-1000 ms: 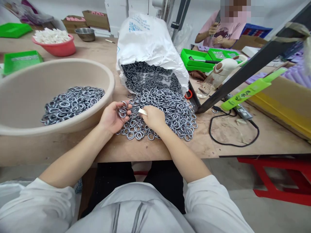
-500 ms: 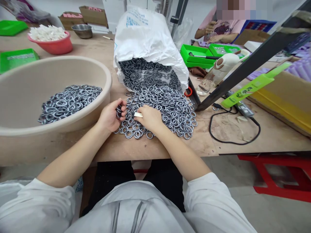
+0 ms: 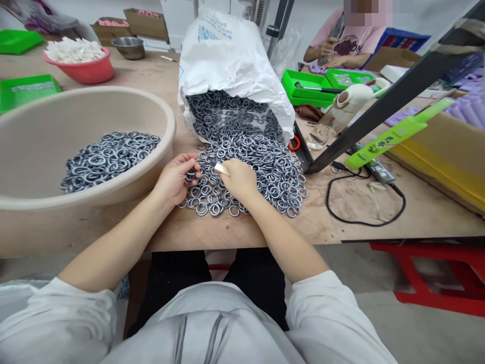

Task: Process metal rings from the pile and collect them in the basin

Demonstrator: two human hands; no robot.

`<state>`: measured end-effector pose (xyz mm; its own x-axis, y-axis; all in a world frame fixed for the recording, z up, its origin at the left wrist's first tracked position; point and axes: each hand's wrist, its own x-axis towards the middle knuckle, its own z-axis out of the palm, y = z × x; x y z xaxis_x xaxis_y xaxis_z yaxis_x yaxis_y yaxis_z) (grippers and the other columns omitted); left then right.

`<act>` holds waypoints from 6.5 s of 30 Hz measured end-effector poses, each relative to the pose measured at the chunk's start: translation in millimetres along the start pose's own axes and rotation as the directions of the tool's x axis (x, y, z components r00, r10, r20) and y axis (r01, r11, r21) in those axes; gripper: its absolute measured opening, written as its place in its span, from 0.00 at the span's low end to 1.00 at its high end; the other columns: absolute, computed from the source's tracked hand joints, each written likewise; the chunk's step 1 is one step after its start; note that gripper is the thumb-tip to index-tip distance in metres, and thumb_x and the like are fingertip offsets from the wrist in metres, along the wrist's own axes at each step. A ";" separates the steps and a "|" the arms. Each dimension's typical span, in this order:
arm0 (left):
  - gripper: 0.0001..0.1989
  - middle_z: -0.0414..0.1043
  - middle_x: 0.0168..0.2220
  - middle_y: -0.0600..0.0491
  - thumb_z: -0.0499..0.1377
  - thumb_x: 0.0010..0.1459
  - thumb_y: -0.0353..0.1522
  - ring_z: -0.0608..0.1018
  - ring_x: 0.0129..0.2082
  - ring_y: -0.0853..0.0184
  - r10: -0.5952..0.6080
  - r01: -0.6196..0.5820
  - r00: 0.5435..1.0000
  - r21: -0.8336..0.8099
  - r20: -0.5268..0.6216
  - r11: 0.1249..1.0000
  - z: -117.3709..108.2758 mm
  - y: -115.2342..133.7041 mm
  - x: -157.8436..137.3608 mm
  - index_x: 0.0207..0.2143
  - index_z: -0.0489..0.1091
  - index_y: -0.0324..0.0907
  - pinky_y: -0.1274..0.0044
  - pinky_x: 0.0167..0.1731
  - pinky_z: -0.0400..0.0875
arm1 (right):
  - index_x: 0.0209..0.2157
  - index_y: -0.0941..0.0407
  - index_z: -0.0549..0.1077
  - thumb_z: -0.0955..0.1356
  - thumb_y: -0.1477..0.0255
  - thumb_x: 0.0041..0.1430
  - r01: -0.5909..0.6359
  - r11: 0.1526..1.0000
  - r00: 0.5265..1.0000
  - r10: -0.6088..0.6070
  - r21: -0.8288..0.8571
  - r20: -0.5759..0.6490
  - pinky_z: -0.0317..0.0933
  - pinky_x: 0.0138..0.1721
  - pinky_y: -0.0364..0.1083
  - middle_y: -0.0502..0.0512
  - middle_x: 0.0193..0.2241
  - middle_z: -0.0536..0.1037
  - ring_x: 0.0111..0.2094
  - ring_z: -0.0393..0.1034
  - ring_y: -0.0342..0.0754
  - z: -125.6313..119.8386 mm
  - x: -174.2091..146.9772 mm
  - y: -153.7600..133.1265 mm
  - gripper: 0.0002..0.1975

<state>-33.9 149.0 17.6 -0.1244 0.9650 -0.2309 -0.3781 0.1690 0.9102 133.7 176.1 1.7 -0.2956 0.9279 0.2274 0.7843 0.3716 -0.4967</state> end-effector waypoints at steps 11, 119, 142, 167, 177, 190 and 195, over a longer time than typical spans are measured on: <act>0.21 0.54 0.18 0.61 0.60 0.59 0.48 0.58 0.13 0.77 -0.306 0.314 0.820 0.068 0.484 0.947 4.1 -3.4 -17.2 0.27 0.67 0.39 0.85 0.12 0.50 | 0.32 0.54 0.76 0.69 0.49 0.56 0.066 0.559 0.996 -0.087 0.827 -0.020 0.63 0.34 0.45 0.49 0.25 0.74 0.31 0.69 0.45 -1.1 -5.0 -5.7 0.22; 0.19 0.54 0.14 0.61 0.68 0.51 0.44 0.57 0.12 0.78 -0.194 0.140 0.779 0.137 0.596 0.981 1.5 1.4 -24.6 0.23 0.68 0.38 0.84 0.12 0.49 | 0.20 0.55 0.65 0.59 0.45 0.63 0.159 0.931 0.975 -0.095 0.330 -0.202 0.49 0.27 0.44 0.47 0.17 0.62 0.22 0.55 0.41 -15.7 -0.6 11.7 0.31; 0.18 0.55 0.18 0.61 0.65 0.55 0.43 0.58 0.13 0.79 -0.276 0.317 0.885 -0.052 0.375 0.947 0.6 1.0 -9.0 0.26 0.65 0.39 0.88 0.09 0.49 | 0.29 0.54 0.67 0.65 0.45 0.58 -0.031 0.574 0.997 -0.038 0.818 0.065 0.44 0.23 0.43 0.42 0.17 0.55 0.20 0.47 0.40 0.0 0.7 2.2 0.25; 0.23 0.58 0.19 0.62 0.65 0.53 0.49 0.58 0.13 0.79 -0.127 0.130 0.933 0.013 0.336 0.991 12.2 -9.0 -20.9 0.26 0.63 0.40 0.86 0.09 0.52 | 0.36 0.54 0.72 0.68 0.45 0.56 0.122 0.604 0.992 -0.067 0.788 -0.103 0.63 0.31 0.45 0.49 0.28 0.72 0.28 0.66 0.43 5.4 -10.9 -17.7 0.25; 0.24 0.56 0.16 0.62 0.63 0.54 0.51 0.59 0.13 0.78 -0.121 0.137 0.936 -0.026 0.331 0.990 9.5 -5.8 -19.6 0.24 0.60 0.42 0.86 0.09 0.54 | 0.22 0.56 0.66 0.61 0.47 0.64 0.371 0.873 0.927 -0.329 0.317 -0.178 0.48 0.28 0.44 0.48 0.20 0.64 0.23 0.56 0.40 -11.7 -20.1 -17.3 0.29; 0.26 0.54 0.15 0.62 0.64 0.52 0.51 0.57 0.13 0.78 -0.121 0.126 0.915 0.013 0.384 0.992 6.2 -1.7 -20.5 0.22 0.60 0.41 0.85 0.09 0.53 | 0.22 0.55 0.66 0.59 0.45 0.63 0.326 0.905 0.945 -0.302 0.275 -0.125 0.47 0.28 0.45 0.49 0.19 0.65 0.23 0.57 0.42 -13.5 -23.6 -19.4 0.29; 0.25 0.54 0.17 0.61 0.65 0.53 0.50 0.57 0.14 0.79 -0.137 0.145 0.878 0.018 0.458 0.989 7.9 0.6 -25.6 0.21 0.61 0.40 0.85 0.10 0.53 | 0.18 0.54 0.58 0.59 0.43 0.62 0.130 0.919 0.967 -0.035 0.373 -0.252 0.45 0.27 0.46 0.46 0.16 0.57 0.21 0.51 0.41 -15.4 -9.3 -4.2 0.31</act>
<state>-23.7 126.0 26.7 0.3624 0.9163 -0.1705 -0.3753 0.3109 0.8732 141.5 165.4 14.6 -0.1756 0.8765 0.4482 0.4785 0.4739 -0.7392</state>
